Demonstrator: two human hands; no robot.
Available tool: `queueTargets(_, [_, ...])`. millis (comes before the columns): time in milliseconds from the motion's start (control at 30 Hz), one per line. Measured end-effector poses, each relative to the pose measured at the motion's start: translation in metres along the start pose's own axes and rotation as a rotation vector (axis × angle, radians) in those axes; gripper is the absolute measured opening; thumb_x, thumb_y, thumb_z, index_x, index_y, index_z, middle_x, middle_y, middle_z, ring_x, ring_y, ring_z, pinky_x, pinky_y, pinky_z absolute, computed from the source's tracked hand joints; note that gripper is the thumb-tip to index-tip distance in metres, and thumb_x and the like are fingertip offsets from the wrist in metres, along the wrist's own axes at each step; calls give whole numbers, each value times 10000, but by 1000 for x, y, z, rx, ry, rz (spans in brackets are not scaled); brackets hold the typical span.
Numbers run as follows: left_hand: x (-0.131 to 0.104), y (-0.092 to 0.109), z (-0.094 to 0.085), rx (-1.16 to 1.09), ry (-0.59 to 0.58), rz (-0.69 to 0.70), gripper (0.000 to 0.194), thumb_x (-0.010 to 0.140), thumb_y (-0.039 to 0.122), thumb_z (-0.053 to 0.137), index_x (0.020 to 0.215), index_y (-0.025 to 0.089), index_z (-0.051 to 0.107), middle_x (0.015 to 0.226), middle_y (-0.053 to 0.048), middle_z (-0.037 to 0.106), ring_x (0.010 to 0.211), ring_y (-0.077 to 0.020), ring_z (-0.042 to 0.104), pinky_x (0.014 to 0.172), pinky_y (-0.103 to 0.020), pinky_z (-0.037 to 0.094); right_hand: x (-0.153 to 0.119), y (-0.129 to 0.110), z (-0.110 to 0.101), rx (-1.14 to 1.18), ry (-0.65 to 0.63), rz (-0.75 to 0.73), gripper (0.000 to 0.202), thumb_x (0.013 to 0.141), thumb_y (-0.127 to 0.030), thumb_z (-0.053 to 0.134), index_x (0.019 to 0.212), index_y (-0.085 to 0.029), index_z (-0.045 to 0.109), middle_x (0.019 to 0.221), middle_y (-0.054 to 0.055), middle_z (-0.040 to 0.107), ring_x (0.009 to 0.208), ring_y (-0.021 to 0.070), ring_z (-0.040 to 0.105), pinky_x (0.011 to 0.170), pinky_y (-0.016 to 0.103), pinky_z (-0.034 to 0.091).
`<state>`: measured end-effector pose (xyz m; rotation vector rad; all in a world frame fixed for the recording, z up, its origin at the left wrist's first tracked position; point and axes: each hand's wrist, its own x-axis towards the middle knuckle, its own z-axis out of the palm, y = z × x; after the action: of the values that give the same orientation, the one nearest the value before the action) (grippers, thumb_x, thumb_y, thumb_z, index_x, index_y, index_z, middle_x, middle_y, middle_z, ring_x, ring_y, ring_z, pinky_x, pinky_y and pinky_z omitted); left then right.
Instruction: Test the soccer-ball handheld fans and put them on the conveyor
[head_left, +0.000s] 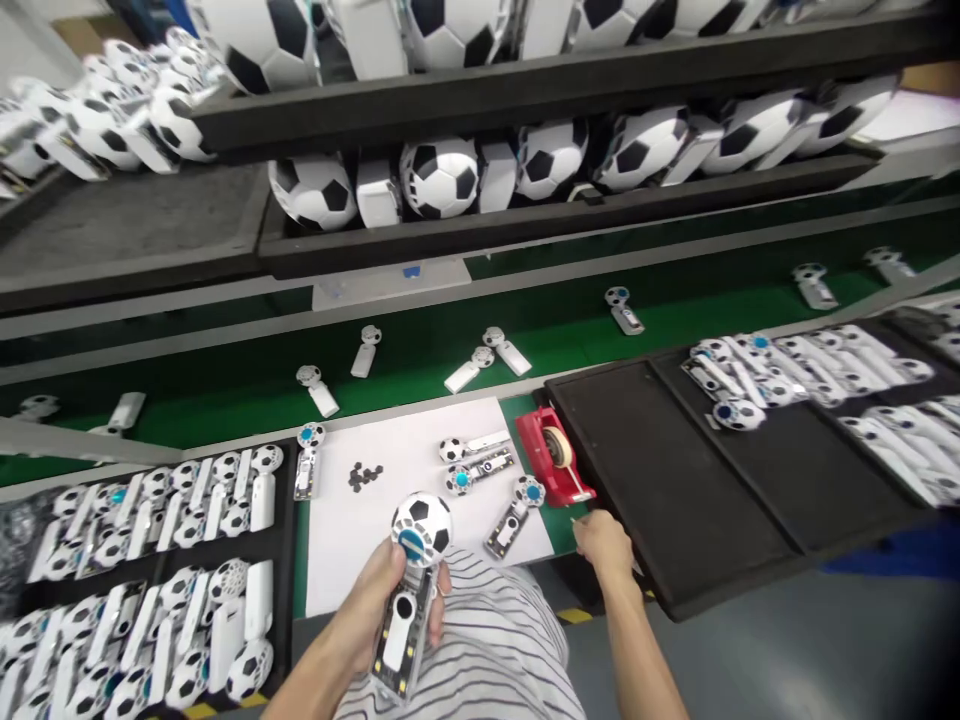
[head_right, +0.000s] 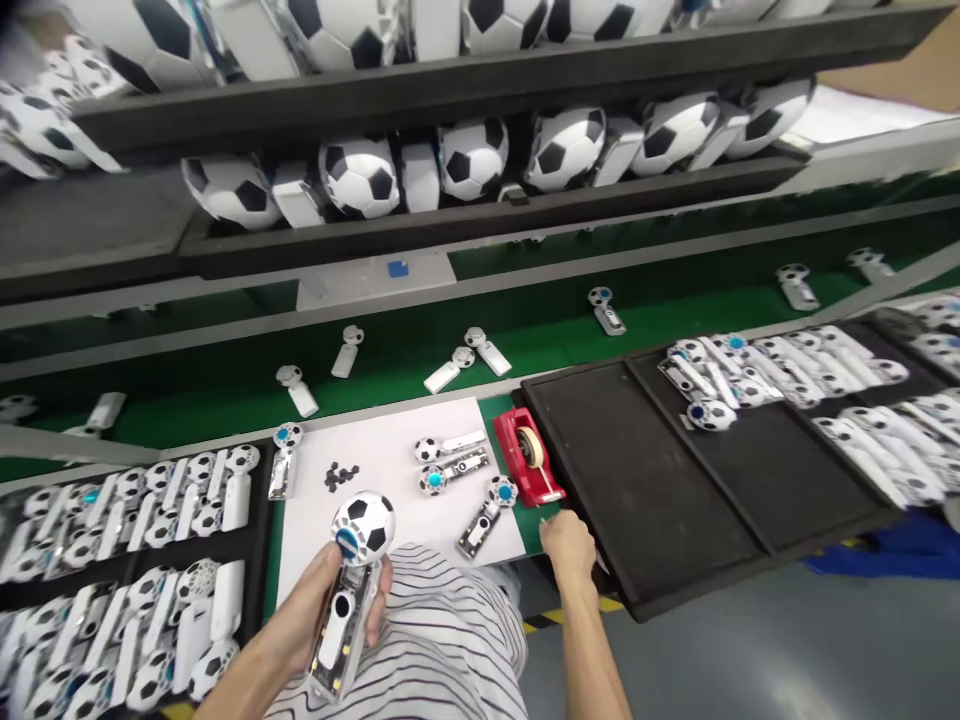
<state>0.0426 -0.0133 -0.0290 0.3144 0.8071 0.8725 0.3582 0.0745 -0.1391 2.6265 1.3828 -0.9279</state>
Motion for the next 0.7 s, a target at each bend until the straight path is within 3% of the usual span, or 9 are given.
queueTargets(67, [5, -3, 1, -17, -36, -57, 679, 846, 751, 467, 786, 95, 635, 528, -60, 579, 431, -150, 553, 413, -230, 442, -23, -13, -5, 103, -63, -131, 144, 959, -260, 602, 922, -137, 667, 1036, 90, 683, 912, 194, 662, 823, 368, 551])
queueTargets(167, [9, -10, -2, -35, -89, -167, 826, 815, 849, 307, 645, 97, 605, 418, -53, 495, 334, -142, 479, 330, -222, 373, -67, -48, -22, 333, -189, -460, 244, 986, -300, 501, 878, -161, 670, 1069, 104, 686, 917, 199, 662, 802, 309, 549])
queueTargets(267, [10, -15, -6, -113, -148, -267, 899, 798, 879, 171, 596, 111, 591, 385, -44, 456, 299, -131, 433, 317, -234, 380, -110, -90, -46, 517, -330, -741, 305, 962, -424, 526, 843, -204, 699, 837, 39, 696, 792, 184, 655, 744, 279, 540])
queueTargets(367, [9, -16, -9, -156, -170, -296, 925, 794, 881, 137, 596, 104, 600, 379, -37, 444, 296, -120, 422, 332, -233, 403, -134, -121, -68, 667, -455, -964, 241, 941, -358, 580, 873, -202, 749, 737, 29, 682, 652, 159, 615, 601, 260, 503])
queueTargets(533, [9, -12, -8, -152, -164, -272, 912, 787, 889, 158, 608, 108, 593, 392, -31, 447, 302, -120, 434, 329, -218, 378, -138, -139, -83, 688, -586, -1014, 201, 929, -280, 609, 1045, -203, 754, 675, 7, 650, 603, 143, 577, 560, 250, 486])
queueTargets(700, [11, -15, -11, -135, -127, -269, 907, 788, 888, 147, 596, 118, 585, 375, -21, 430, 294, -122, 424, 325, -225, 370, -139, -146, -81, 649, -713, -1022, 280, 930, -202, 585, 1205, -243, 622, 752, -15, 670, 642, 141, 600, 641, 263, 508])
